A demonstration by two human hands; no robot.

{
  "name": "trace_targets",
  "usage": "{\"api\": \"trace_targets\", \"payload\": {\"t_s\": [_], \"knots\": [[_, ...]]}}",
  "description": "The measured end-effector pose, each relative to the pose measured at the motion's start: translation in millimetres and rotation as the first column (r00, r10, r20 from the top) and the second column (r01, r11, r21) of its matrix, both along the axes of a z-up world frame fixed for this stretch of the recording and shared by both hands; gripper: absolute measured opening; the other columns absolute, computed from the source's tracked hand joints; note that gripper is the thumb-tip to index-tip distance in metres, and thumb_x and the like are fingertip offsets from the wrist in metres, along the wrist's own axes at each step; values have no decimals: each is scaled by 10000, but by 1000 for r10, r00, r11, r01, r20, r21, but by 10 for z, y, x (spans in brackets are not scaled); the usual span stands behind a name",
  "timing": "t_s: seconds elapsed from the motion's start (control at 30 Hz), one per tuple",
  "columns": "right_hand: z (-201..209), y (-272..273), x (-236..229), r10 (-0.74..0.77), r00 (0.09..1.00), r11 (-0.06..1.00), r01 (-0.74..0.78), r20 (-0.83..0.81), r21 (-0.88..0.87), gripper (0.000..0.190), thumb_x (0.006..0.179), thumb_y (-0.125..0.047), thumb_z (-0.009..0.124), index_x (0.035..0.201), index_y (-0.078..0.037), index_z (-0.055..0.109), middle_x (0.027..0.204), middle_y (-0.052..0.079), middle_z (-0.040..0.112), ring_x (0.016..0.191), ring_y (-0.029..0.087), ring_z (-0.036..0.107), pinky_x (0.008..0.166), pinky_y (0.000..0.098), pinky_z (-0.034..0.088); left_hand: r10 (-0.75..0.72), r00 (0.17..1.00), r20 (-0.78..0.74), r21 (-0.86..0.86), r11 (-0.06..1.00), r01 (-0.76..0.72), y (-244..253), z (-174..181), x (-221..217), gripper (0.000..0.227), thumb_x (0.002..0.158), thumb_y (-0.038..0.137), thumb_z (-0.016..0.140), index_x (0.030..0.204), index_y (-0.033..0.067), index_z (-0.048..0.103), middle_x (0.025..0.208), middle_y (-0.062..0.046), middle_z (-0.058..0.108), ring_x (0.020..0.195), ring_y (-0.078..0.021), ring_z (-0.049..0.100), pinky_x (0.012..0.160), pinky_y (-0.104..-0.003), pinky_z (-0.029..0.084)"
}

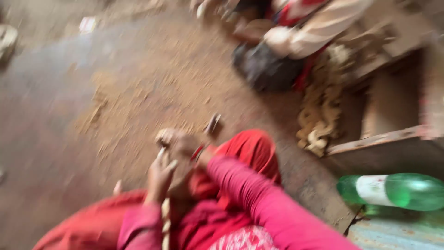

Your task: The person sits on the floor and uses a sanding block to smooth the edges of a carved wooden piece. They rotate the piece to access different sides and continue sanding while another person works nearby.

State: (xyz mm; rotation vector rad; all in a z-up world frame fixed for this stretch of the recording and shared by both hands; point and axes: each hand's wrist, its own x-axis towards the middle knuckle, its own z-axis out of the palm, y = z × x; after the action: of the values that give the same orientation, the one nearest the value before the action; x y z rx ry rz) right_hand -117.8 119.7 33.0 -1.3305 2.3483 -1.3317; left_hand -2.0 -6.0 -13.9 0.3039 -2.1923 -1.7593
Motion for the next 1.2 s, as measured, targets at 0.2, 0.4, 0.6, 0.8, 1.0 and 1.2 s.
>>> {"api": "trace_targets", "payload": {"t_s": [0.2,0.4,0.6,0.8,1.0,1.2], "knots": [[-336,66,250,-26,988,996,13,151,86,279,993,-170,676,1253,-82,727,1077,124,710,1020,259,666,896,371,530,19,989,145,342,937,-68,-139,8,19,292,856,70,697,1139,-4,704,925,-30,732,821,-111,632,719,-294,519],[-276,126,-21,-173,786,940,311,593,-138,320,1020,-134,617,1331,-68,655,1119,51,729,979,131,658,876,258,530,-22,976,217,429,900,-75,-142,220,35,511,839,35,733,1329,-45,613,961,-57,644,820,-133,562,698,-295,463],[-390,40,51,-151,971,979,173,183,-111,187,1024,-134,678,1177,-26,696,1023,105,652,932,168,643,822,304,547,-18,979,201,397,916,-65,-117,166,25,570,803,26,710,1353,-27,573,967,-19,708,794,-80,602,699,-250,509],[-356,-29,112,-50,995,997,45,-88,-61,144,1023,-154,642,1094,-33,679,916,122,596,848,223,628,834,352,550,-7,989,146,488,870,-66,-138,199,-11,426,814,60,733,1226,-31,677,956,-13,732,831,-65,630,726,-236,521],[-147,-3,227,-176,971,981,186,159,-50,215,1032,-193,638,1193,-66,701,991,102,673,912,219,660,843,359,542,-27,982,185,440,896,-58,-111,289,45,442,841,26,736,1274,29,649,946,-3,711,813,-65,612,720,-236,516],[210,-9,402,31,980,999,-26,198,-28,298,993,-166,689,1276,-81,724,1161,108,704,1041,228,616,980,368,493,-30,989,147,591,804,-63,-132,243,45,317,889,8,704,1205,21,673,967,7,713,853,-49,643,721,-219,525]]}}
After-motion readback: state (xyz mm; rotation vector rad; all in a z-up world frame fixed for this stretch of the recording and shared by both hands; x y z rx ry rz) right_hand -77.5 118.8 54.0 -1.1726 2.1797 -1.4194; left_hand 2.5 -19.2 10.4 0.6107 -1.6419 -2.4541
